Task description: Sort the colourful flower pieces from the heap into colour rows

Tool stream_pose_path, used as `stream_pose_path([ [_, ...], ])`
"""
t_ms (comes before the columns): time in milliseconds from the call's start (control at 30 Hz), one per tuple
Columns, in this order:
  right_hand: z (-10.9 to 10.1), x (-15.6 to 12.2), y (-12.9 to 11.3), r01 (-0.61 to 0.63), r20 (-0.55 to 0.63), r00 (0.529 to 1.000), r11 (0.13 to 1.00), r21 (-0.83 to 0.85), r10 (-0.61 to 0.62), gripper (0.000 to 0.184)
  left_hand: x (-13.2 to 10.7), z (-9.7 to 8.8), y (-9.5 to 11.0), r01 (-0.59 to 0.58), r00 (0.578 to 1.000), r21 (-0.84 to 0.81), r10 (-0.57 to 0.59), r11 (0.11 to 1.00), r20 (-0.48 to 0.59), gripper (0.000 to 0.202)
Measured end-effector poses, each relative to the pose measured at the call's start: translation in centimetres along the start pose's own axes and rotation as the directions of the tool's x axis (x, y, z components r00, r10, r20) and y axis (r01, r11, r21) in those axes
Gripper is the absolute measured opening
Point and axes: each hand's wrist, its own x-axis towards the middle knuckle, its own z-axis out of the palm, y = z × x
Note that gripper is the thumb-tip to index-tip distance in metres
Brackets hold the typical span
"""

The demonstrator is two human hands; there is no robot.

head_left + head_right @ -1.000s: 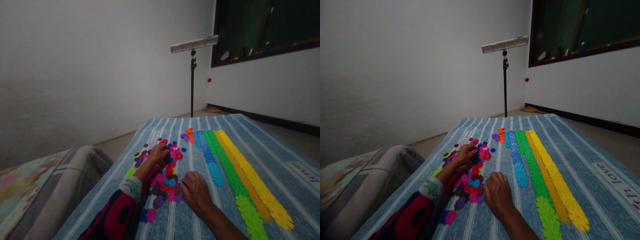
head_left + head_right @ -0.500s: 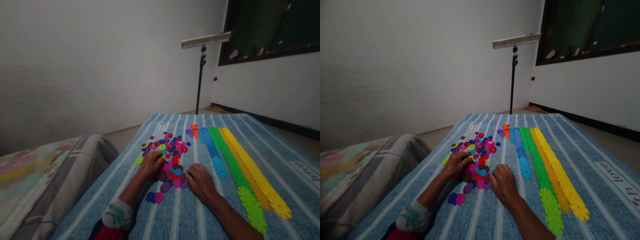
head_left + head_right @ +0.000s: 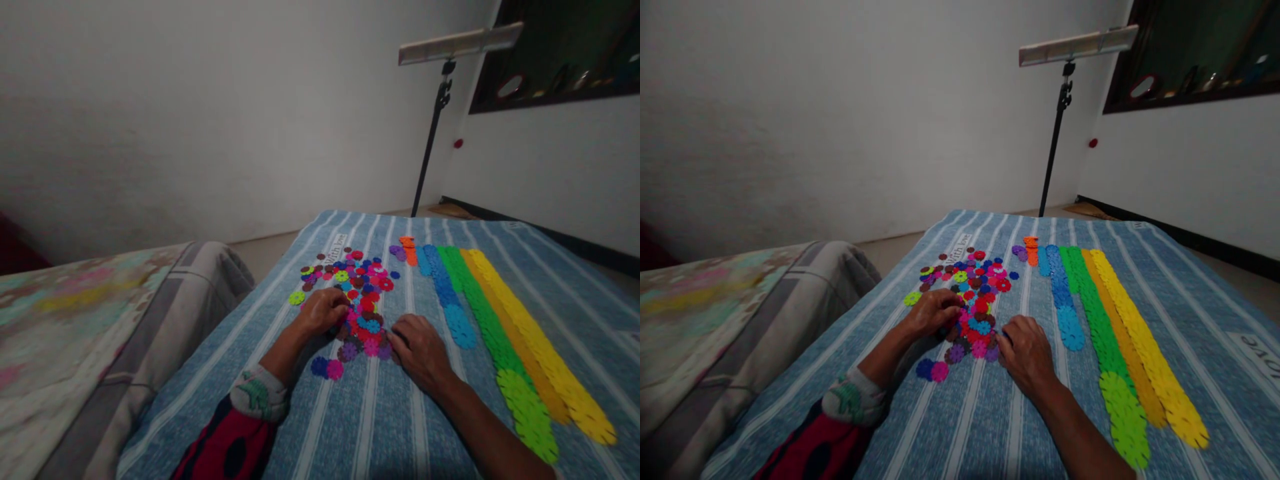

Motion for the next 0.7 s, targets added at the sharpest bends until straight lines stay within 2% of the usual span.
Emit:
stream_pose_path([
  [133, 0.0, -0.1, 0.1, 0.002, 0.006, 1.000, 1.000, 0.007, -0.002, 0.018, -0.2, -0.1, 0.3, -0.062, 0.998, -0.017, 0.062, 0.998, 0.013, 0.017],
  [300, 0.0, -0.1, 0.2, -0.007, 0.016, 1.000, 1.000, 0.015, 0.007, 0.017, -0.4, -0.4, 0.8, -0.123, 0.973, -0.100, 0.140, 0.987, 0.181, 0.009],
  [500, -0.2, 0.0, 0.1, -0.014, 0.016, 1.000, 1.000, 0.005, 0.014, 0.016, -1.0, -0.8, 1.7, -0.054, 0.881, -0.099, 0.094, 0.994, 0.463, 0.008],
  [567, -0.2, 0.0, 0.1, -0.019, 0.014, 1.000, 1.000, 0.005, 0.018, 0.015, -1.2, -0.8, 2.4, -0.044, 0.862, -0.045, 0.061, 0.998, 0.502, 0.010],
  [700, -0.2, 0.0, 0.1, -0.010, 0.009, 1.000, 1.000, 0.006, 0.010, 0.015, -1.4, -0.9, 3.6, -0.052, 0.860, 0.091, -0.002, 0.995, 0.511, 0.015],
])
